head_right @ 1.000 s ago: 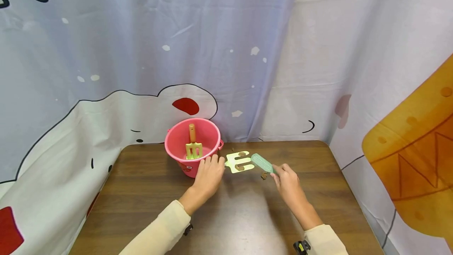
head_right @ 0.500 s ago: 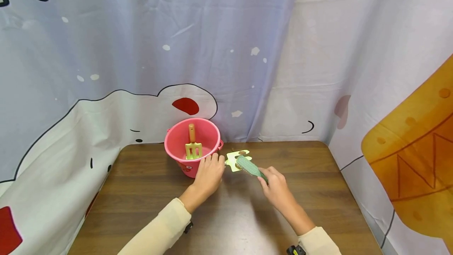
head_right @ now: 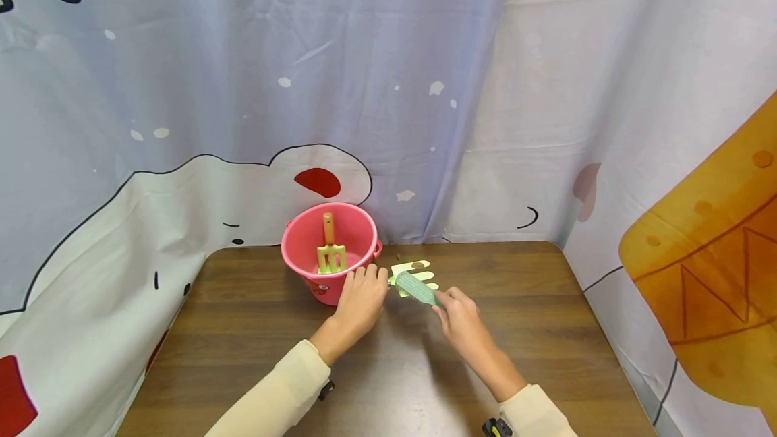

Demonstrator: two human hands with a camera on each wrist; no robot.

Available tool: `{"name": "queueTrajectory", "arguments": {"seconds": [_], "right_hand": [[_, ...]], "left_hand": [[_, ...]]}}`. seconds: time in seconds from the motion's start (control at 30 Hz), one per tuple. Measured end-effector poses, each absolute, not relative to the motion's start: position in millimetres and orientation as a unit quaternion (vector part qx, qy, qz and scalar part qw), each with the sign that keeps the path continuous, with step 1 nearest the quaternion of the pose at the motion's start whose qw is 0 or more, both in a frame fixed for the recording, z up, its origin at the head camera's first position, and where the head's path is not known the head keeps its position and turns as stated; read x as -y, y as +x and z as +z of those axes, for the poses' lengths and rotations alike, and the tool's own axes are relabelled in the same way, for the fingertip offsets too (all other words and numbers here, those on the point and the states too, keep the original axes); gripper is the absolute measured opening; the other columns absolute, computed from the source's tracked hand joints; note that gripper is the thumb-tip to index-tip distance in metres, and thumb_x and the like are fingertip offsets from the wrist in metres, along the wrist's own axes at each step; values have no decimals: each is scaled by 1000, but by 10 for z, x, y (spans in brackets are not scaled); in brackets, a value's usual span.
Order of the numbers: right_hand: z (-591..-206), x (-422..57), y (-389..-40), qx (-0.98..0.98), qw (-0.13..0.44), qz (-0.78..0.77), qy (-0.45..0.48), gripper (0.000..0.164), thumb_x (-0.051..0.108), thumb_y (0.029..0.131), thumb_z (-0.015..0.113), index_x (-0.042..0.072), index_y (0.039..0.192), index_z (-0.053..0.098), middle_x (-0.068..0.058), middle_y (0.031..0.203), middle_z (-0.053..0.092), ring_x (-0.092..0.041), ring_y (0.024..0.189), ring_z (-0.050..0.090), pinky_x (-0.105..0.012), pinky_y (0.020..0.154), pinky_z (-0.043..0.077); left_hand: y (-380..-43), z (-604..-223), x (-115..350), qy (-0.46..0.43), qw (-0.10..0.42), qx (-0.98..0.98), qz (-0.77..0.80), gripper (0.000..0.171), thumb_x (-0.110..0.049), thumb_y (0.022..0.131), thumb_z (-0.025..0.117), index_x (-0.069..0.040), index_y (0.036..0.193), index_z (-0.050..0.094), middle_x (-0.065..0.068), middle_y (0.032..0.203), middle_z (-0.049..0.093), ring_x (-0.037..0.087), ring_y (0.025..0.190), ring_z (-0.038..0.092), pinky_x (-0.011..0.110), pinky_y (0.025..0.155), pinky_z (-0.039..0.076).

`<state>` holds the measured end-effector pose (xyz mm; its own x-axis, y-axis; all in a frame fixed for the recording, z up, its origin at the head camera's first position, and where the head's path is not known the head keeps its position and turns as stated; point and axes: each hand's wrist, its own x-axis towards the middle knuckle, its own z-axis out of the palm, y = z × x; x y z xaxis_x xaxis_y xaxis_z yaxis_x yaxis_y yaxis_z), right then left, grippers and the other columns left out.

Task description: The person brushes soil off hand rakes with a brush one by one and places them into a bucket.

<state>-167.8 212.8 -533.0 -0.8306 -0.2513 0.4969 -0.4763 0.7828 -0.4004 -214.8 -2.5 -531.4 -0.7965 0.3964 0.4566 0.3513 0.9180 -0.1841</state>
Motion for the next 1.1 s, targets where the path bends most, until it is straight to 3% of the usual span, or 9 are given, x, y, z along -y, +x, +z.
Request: {"name": "queueTrajectory", "arguments": {"seconds": [0.4, 0.87, 1.1], "right_hand": [[-5358, -2220, -1712, 923, 214, 256, 190, 33, -6, 83, 79, -11, 114, 72, -11, 88, 66, -14, 71, 62, -22, 58, 52], [-5415, -2374, -1746, 926, 236, 238, 173, 31, -5, 83, 80, -12, 112, 72, -13, 87, 66, -18, 70, 65, -26, 57, 54], [-5439, -2516, -1778, 937, 215, 236, 142, 30, -4, 87, 77, -14, 114, 70, -18, 90, 67, -23, 72, 67, -29, 60, 58]], "left_hand": [[-2129, -5332, 28, -201, 261, 943, 46, 5, -12, 90, 66, -15, 94, 63, 6, 87, 62, 25, 78, 60, 35, 63, 43], [-2103, -5325, 87, -200, 242, 948, 55, 6, -14, 92, 66, -14, 97, 63, 6, 90, 63, 25, 80, 63, 36, 68, 47], [-2104, -5345, 115, -201, 243, 948, 53, 9, -15, 91, 69, -14, 96, 62, 6, 89, 62, 25, 80, 62, 36, 68, 46]]}}
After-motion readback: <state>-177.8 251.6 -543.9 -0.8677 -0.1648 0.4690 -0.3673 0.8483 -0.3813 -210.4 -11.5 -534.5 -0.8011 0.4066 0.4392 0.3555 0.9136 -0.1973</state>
